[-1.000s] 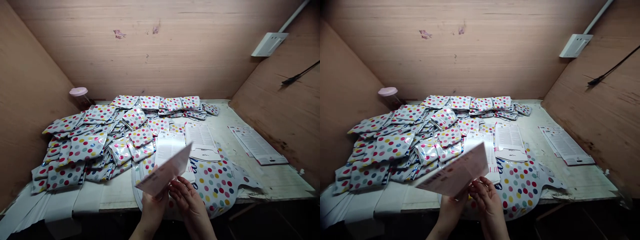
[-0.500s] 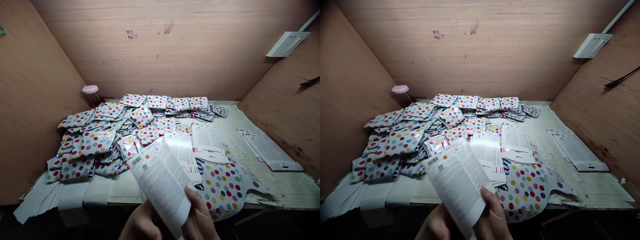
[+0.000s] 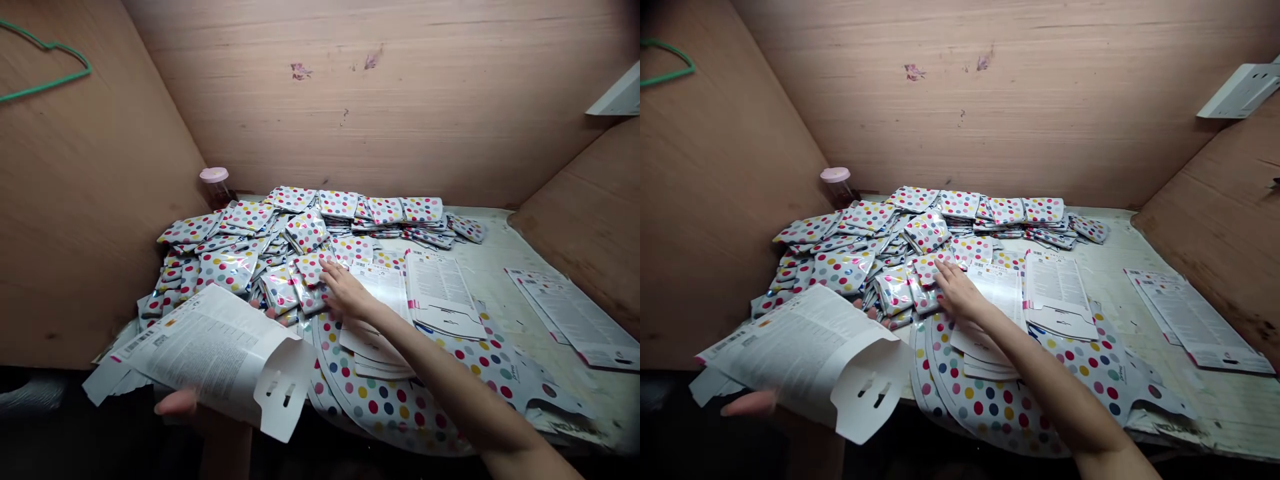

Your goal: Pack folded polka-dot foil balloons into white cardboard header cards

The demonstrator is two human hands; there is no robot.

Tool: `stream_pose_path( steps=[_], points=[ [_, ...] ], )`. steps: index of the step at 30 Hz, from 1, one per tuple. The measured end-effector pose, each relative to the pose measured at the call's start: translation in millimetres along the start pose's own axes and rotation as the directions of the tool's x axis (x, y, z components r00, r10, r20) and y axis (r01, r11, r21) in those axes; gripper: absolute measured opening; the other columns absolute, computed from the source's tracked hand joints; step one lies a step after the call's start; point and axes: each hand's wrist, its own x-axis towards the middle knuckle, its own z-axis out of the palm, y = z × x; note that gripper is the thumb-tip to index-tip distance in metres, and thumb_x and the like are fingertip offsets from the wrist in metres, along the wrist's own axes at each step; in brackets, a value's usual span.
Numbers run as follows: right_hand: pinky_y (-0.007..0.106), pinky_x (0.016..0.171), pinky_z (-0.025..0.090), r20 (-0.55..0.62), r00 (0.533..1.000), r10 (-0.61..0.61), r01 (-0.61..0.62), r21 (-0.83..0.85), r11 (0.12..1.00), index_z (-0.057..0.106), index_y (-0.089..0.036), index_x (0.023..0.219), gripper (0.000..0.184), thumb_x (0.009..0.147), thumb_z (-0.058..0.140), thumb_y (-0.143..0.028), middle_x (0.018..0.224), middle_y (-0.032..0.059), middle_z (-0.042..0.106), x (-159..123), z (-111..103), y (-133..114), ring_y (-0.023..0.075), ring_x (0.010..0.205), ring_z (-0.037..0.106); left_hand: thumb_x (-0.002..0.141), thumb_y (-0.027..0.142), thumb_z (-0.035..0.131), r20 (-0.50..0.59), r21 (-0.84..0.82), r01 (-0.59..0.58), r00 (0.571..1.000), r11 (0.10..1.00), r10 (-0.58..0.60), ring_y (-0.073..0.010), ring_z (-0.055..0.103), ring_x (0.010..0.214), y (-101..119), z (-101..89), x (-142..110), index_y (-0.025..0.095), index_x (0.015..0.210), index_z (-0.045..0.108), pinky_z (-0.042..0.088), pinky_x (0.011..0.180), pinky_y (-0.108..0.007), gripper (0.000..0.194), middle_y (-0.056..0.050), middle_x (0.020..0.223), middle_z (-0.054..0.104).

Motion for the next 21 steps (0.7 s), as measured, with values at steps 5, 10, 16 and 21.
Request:
stream_pose_path(
  steps=[5, 10, 16, 21],
  points=[
    [0.051, 0.114, 0.030, 0.023, 0.999, -0.036, 0.037, -0.084, 0.996, 0.053, -0.006, 0.130, 0.056, 0.075, 0.053, 0.002, 0.143, 0.0200, 0.046, 52, 32, 23, 0.0308, 0.137, 0.038, 0.059, 0.095, 0.032, -0.171, -0.030, -0.084, 0.982, 0.996, 0.078, -0.0414, 0.028, 0.140, 3, 20.2, 11, 0.036, 0.143, 0.036, 0.039, 0.100, -0.062, 0.102, -0.007, 0.146, 0.046],
    [0.048, 0.113, 0.033, -0.105, 0.990, -0.099, 0.090, -0.088, 0.992, 0.046, -0.011, 0.139, 0.053, 0.088, 0.036, -0.002, 0.144, 0.0135, 0.046, 10, -12, -23, 0.0245, 0.139, 0.035, 0.069, 0.091, 0.015, -0.494, -0.009, -0.189, 0.855, 0.982, 0.160, -0.0378, 0.037, 0.136, 22, 38.6, 38, 0.032, 0.135, 0.050, 0.039, 0.104, -0.056, 0.095, -0.010, 0.133, 0.058],
    [0.048, 0.098, 0.045, 0.012, 0.962, -0.272, 0.267, -0.241, 0.933, 0.034, -0.014, 0.147, 0.059, 0.088, 0.041, -0.010, 0.141, 0.0130, 0.051, -89, -50, -103, 0.0311, 0.127, 0.049, 0.066, 0.092, 0.028, -0.422, 0.025, -0.165, 0.893, 0.986, 0.160, -0.0394, 0.036, 0.136, 9, 54.9, 57, 0.028, 0.137, 0.047, 0.036, 0.106, -0.056, 0.098, -0.011, 0.141, 0.051],
    [0.048, 0.074, 0.051, -0.020, 0.996, -0.088, 0.059, -0.598, 0.799, 0.054, 0.005, 0.127, 0.047, 0.083, 0.045, -0.009, 0.115, 0.0267, 0.063, -96, -28, -116, 0.0350, 0.096, 0.059, 0.060, 0.084, 0.057, -0.355, -0.175, -0.116, 0.934, 0.978, 0.047, -0.0425, 0.034, 0.136, -21, 79.5, 61, 0.026, 0.142, 0.042, 0.031, 0.110, -0.056, 0.103, -0.013, 0.147, 0.045]
  ],
)
